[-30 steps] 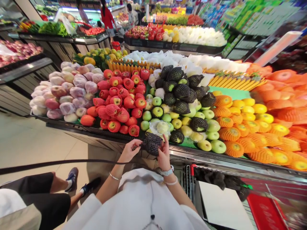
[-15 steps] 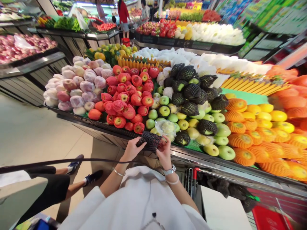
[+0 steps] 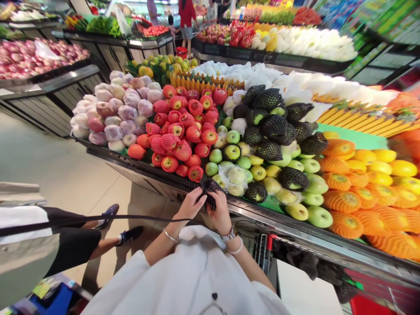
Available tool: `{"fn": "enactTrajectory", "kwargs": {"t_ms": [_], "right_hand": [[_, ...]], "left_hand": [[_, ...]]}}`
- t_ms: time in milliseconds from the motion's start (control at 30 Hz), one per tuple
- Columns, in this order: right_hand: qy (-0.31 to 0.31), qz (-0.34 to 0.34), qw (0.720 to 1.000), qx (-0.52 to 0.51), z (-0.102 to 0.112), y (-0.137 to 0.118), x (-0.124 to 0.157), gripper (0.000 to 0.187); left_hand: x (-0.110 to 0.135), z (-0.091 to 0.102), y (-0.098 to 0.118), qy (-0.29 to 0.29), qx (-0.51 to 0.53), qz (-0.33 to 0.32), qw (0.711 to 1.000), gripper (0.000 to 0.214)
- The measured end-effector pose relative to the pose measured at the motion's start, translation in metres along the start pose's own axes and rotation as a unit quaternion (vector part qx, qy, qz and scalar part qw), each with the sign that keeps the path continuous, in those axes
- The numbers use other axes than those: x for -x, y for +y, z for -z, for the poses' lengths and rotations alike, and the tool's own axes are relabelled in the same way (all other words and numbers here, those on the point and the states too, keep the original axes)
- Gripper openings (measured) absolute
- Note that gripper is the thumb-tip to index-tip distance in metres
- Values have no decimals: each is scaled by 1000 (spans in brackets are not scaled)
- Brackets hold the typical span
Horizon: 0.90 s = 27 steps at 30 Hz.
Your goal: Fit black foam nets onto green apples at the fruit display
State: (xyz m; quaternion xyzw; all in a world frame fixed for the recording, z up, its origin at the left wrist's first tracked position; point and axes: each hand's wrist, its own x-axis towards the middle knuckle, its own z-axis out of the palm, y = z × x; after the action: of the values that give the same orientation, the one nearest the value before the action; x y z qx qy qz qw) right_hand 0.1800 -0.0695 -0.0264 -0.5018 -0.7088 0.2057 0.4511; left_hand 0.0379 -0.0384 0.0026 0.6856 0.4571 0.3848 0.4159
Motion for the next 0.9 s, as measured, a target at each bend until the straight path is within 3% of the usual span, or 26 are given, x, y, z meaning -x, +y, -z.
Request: {"fn": "enactTrajectory", "kwargs": {"t_ms": [167, 333, 467, 633, 733, 767, 900], "right_hand": [[-50, 6, 998, 39, 3, -6, -5, 51], [-64, -3, 998, 13, 10, -11, -11, 42], [7, -15, 998, -52, 12, -10, -8, 33], [175, -66, 982, -15, -5, -5, 5, 12], [249, -153, 948, -128, -18, 4, 7, 27], [239, -183, 935, -187, -21, 8, 6, 29], [92, -258, 898, -345, -21, 16, -1, 26]], "left_hand": [[4, 4, -3, -30, 40, 58, 997, 24], [8, 17, -12, -39, 200, 126, 971, 24], [8, 22, -20, -6, 366, 152, 918, 19], [7, 11, -23, 54, 467, 161, 868, 14], [8, 6, -24, 95, 488, 174, 850, 13], [9, 5, -26, 110, 498, 179, 842, 13], [10, 7, -34, 157, 549, 221, 791, 16]]}}
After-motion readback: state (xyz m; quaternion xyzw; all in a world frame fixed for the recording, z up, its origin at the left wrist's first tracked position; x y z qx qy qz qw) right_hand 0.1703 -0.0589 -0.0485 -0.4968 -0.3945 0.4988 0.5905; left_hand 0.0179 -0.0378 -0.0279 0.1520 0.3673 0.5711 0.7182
